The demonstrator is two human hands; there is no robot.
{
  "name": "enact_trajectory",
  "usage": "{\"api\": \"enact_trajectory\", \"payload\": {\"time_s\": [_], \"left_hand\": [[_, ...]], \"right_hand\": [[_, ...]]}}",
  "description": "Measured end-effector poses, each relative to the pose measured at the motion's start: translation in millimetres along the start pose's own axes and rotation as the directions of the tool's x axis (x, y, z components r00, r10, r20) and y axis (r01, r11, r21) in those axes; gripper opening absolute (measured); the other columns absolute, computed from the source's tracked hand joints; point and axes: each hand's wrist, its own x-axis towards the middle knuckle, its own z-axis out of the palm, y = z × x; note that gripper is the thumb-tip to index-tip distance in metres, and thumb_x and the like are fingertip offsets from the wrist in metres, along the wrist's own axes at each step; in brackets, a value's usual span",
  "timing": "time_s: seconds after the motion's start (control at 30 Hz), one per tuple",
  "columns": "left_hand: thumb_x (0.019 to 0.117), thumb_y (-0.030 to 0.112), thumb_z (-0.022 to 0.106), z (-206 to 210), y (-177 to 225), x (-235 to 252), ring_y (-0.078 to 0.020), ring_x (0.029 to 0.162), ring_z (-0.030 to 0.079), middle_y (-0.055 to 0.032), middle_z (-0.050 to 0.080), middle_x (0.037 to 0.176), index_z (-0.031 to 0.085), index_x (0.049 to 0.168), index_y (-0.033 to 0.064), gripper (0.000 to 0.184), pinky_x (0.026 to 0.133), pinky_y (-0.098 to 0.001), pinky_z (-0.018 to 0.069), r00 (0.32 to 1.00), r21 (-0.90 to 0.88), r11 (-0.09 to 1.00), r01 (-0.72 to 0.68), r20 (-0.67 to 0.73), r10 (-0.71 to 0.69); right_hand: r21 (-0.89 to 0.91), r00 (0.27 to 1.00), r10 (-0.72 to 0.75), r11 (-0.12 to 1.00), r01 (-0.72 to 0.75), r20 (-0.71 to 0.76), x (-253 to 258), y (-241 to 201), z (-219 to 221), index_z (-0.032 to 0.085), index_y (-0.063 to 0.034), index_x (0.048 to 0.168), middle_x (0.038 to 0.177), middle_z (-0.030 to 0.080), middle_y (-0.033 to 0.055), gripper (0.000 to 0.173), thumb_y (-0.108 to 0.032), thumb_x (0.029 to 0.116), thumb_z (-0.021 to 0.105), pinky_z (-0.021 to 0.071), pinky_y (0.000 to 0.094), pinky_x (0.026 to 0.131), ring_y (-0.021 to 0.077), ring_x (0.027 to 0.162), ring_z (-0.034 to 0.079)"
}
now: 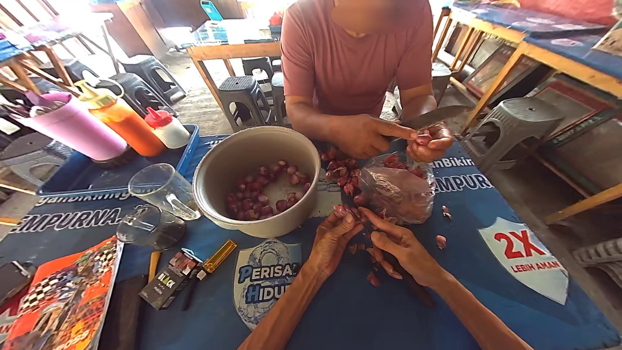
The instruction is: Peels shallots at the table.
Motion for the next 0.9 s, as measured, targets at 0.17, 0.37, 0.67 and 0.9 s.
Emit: {"api": "enact_trajectory", "payload": {"time_s": [0.17, 0.37, 0.67, 0.9], "left_hand": [[0.0978, -0.007, 0.055, 1, 0, 0, -0.0178, 0.091, 0.073, -0.0092, 0.072, 0.099, 0.057, 0.11, 0.0, 0.014, 0.089, -0.0324, 0.0605, 1.0, 0.029, 1.0, -0.012, -0.008, 0.012], [0.099, -0.006, 0.054, 2, 0, 0, -0.0169, 0.091, 0.073, -0.0087, 0.072, 0.099, 0.057, 0.111, 0.0001, 0.013, 0.088, -0.0321, 0.0608, 1.0, 0.062, 0.998, -0.01, -0.007, 0.01], [0.0973, -0.007, 0.056, 2, -1, -1, -0.0166, 0.087, 0.074, -0.0075, 0.073, 0.094, 0.058, 0.104, 0.0012, 0.011, 0.086, -0.0328, 0.0613, 0.999, 0.112, 0.993, -0.036, 0.001, 0.036], [0.1008, -0.004, 0.052, 2, 1, 0, -0.0175, 0.087, 0.074, -0.0093, 0.073, 0.095, 0.058, 0.106, 0.0006, 0.009, 0.085, -0.032, 0.0612, 1.0, 0.106, 0.994, -0.012, -0.003, 0.012]], "right_hand": [[-0.069, 1.0, -0.025, 0.997, 0.025, -0.004, 0, 0, -1, 0.04, -0.0085, 0.157, 0.078, 0.062, -0.0033, 0.05, -0.013, 0.107, 0.042, 0.0462, 0.0184, 0.039, 0.0037, 0.045, 0.05], [-0.108, 1.0, -0.03, 0.994, 0.031, 0.01, 0, 0, -3, 0.04, -0.0076, 0.156, 0.085, 0.064, -0.0028, 0.05, -0.014, 0.1065, 0.044, 0.0464, 0.0178, 0.04, 0.0031, 0.047, 0.051], [-0.24, 0.991, -0.096, 0.968, 0.071, -0.092, -2, -3, 1, 0.052, -0.0023, 0.147, 0.076, 0.063, -0.0053, 0.043, -0.01, 0.1053, 0.045, 0.0443, 0.0157, 0.04, -0.0008, 0.045, 0.048], [-0.033, 0.999, 0.038, 0.999, -0.038, -0.005, 0, -3, -9, 0.043, -0.008, 0.155, 0.07, 0.057, -0.0047, 0.049, -0.014, 0.1064, 0.04, 0.0447, 0.0185, 0.039, 0.0039, 0.043, 0.048]]}}
